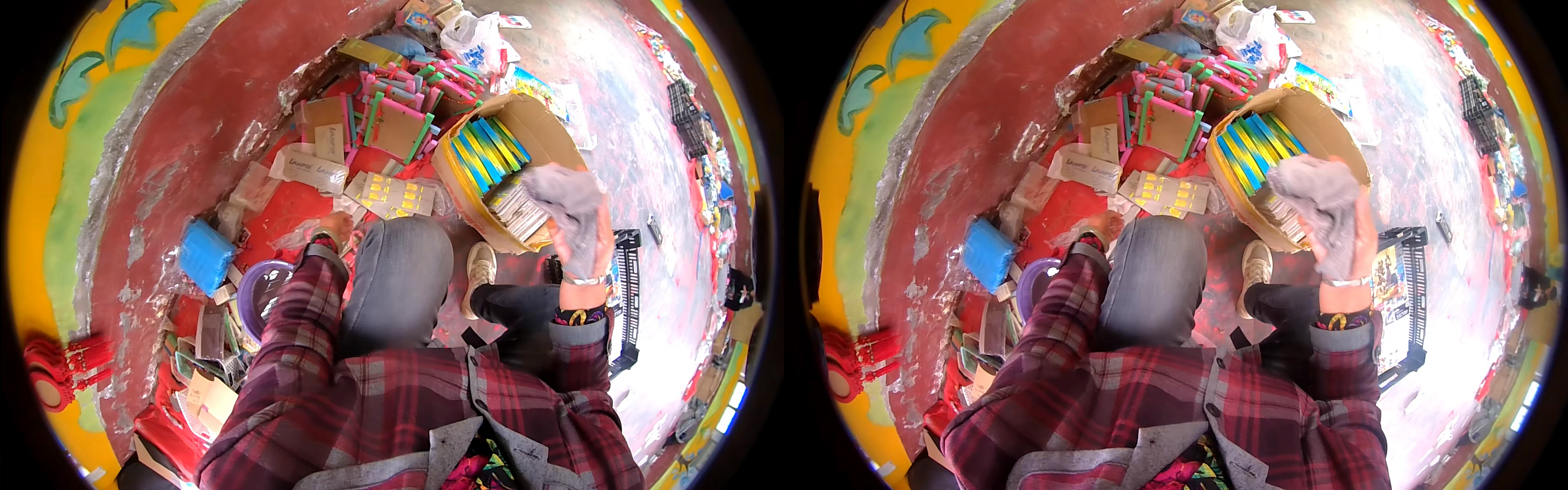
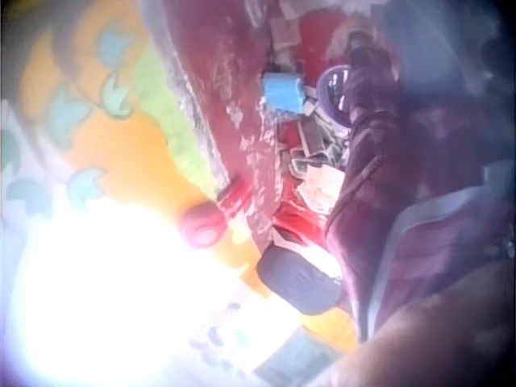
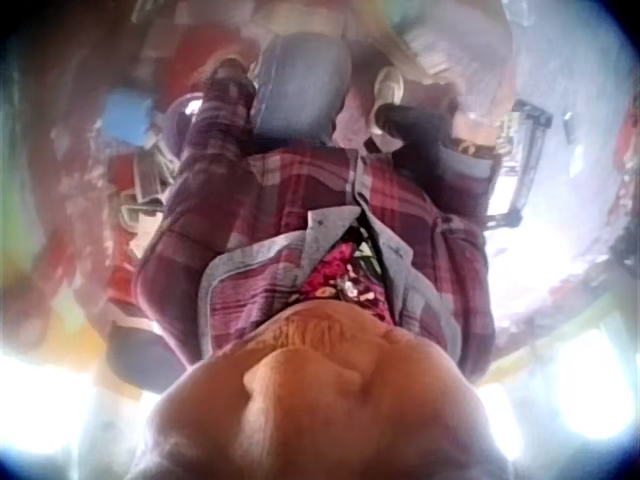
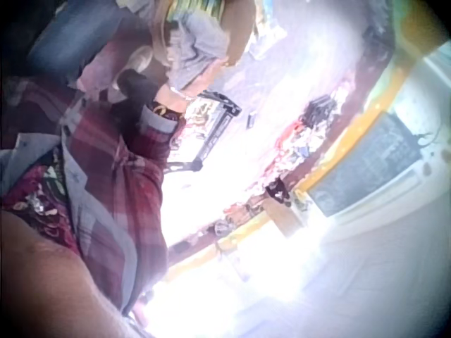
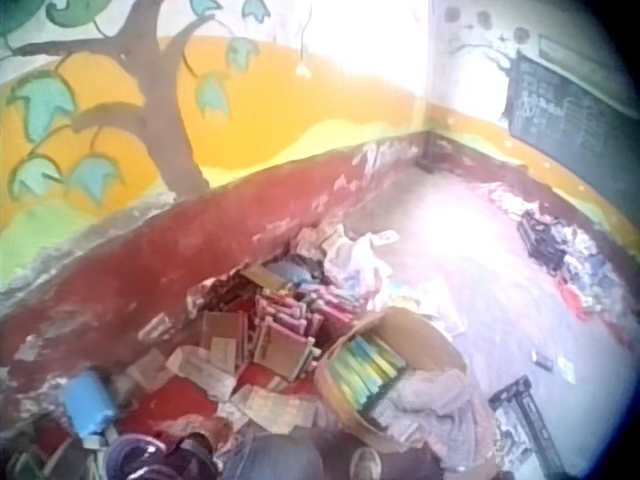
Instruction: The person sits on the floor and wipes small rectangular boxes with a cloth. They pick up each box, wipe it thoroughly, and place it into a cardboard box.
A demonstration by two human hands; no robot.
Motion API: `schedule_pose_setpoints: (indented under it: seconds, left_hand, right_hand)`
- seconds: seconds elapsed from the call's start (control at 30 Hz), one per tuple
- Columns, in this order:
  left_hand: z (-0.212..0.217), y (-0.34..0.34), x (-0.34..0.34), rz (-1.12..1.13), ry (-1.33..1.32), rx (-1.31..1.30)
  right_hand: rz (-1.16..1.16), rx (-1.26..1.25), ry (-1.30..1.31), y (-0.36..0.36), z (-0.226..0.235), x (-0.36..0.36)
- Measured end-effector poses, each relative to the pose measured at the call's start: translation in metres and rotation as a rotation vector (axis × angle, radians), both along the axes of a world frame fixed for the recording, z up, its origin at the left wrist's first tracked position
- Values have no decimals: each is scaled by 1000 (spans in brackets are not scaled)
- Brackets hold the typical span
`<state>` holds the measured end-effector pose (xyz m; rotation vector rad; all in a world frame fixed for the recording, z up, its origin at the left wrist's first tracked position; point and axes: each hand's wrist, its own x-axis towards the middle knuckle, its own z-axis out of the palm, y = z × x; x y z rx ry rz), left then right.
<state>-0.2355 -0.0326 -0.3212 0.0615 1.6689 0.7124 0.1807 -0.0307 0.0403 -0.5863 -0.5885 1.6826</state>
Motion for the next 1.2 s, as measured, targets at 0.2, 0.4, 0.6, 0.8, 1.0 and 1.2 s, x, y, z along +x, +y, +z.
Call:
schedule_pose_setpoints:
  seconds: [0.2,0.4,0.6,0.8,1.0,1.2]
  left_hand:
    - [-39,24,25,-186,-27,-58]
    - [-100,56,41,-285,275,261]
    - [-171,69,27,-327,424,135]
    - [-59,87,48,-368,194,-44]
    - [-51,82,55,-280,45,-13]
    - [-19,79,71,-16,-122,316]
  right_hand:
    - [187,108,-327,-4,-2,3]
    - [-6,-101,-383,-3,14,-4]
    - [-46,-184,-327,10,6,8]
    - [-156,-298,-377,4,-2,10]
    - [-63,-267,-310,6,1,2]
    - [106,-131,-467,5,4,10]
